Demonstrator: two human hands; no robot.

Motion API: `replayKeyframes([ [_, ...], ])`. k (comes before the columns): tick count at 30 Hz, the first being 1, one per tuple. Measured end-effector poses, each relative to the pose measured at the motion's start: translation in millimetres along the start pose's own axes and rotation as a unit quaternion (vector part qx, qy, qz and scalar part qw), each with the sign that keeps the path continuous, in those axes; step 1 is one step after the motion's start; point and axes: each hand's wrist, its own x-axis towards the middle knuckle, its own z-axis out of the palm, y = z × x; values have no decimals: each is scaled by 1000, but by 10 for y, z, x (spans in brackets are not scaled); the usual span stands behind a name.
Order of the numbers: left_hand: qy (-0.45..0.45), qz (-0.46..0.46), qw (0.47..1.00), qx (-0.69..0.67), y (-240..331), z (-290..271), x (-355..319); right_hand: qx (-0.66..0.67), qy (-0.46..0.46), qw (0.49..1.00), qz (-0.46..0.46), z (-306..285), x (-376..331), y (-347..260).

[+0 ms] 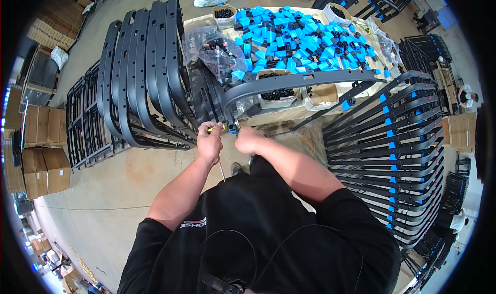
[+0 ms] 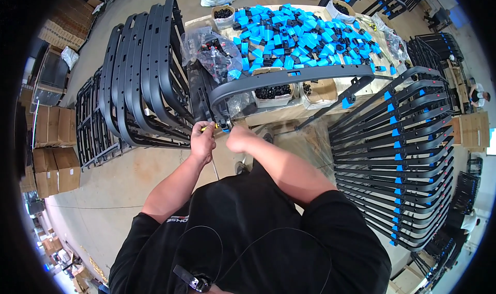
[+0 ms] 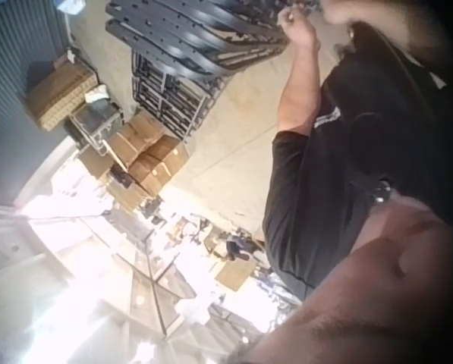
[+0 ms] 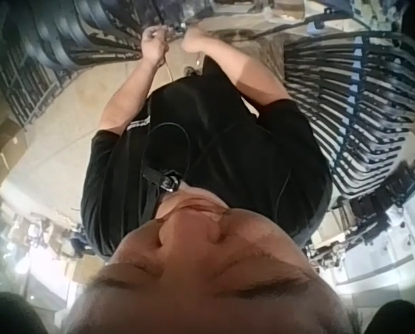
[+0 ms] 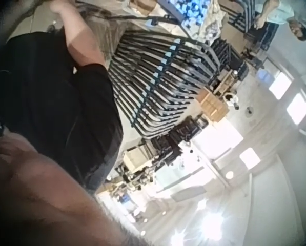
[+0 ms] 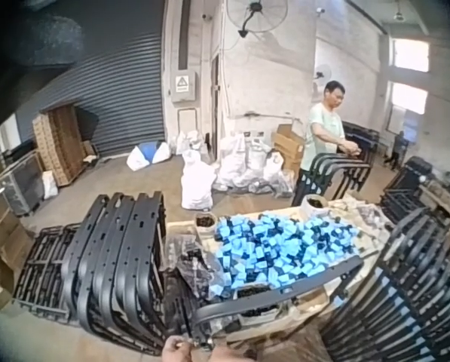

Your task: The recorder assembles a metal frame by attaching blue plastic end-caps and hardware components using a manual tool.

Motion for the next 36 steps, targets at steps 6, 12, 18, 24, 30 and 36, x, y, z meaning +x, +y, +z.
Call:
replayKeyframes([
  [6, -1, 10, 1000, -25, -16, -80, -13, 386, -316, 859, 117, -358, -87, -73],
  [12, 14, -13, 1000, -17, 0, -124, 9, 373, -300, 865, 150, -576, -245, -398],
  [18, 6, -13, 1000, -6, -4, -46, 6, 28, -74, 997, 20, -240, -212, -213],
  [24, 38, 26, 999, -11, -109, -163, 18, 356, -290, 872, 169, -561, -313, -434],
  [30, 36, 39, 999, 10, -173, -25, 124, 36, -95, 995, 10, 46, -98, -109],
  [36, 44, 64, 997, 1, -94, -111, 70, 373, -220, 895, 110, -308, -299, -314],
])
